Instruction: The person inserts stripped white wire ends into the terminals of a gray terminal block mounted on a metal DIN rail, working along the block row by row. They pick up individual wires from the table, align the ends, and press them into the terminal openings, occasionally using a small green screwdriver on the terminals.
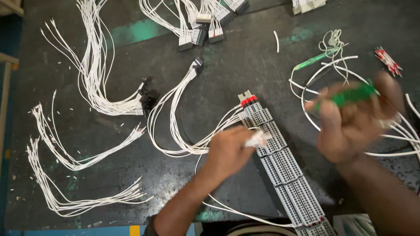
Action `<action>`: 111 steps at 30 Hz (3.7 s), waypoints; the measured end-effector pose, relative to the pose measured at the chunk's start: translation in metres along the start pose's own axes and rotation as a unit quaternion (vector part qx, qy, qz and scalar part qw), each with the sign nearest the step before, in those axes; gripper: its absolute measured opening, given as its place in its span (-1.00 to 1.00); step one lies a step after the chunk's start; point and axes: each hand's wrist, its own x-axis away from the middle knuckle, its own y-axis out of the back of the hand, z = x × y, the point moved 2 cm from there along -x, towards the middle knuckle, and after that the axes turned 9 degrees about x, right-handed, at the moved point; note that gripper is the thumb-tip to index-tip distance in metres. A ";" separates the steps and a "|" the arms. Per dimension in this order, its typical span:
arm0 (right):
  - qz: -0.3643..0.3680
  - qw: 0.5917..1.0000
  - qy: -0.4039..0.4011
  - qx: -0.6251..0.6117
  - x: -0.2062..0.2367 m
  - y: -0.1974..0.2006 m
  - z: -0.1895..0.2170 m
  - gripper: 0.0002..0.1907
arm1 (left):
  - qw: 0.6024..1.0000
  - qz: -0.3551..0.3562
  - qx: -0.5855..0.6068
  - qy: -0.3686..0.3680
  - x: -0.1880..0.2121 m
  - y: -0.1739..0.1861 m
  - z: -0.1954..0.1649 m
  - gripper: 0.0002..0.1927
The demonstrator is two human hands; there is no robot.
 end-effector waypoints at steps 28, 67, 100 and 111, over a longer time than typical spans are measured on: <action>0.347 0.933 0.084 0.037 0.000 -0.033 -0.054 -0.78 | 0.990 -0.068 0.110 -0.059 0.006 0.004 0.018 -0.85; 0.186 0.963 0.190 0.035 0.027 -0.033 -0.029 -0.40 | 0.999 -0.007 0.015 -0.043 0.005 -0.010 0.022 -0.79; 0.319 0.943 0.094 -0.001 -0.013 -0.024 -0.047 -0.82 | 0.996 -0.032 0.079 -0.030 -0.007 0.002 0.017 -0.88; 0.366 0.927 0.084 0.017 -0.013 -0.025 -0.053 -0.78 | 0.990 -0.071 0.078 -0.090 0.000 0.000 0.015 -0.86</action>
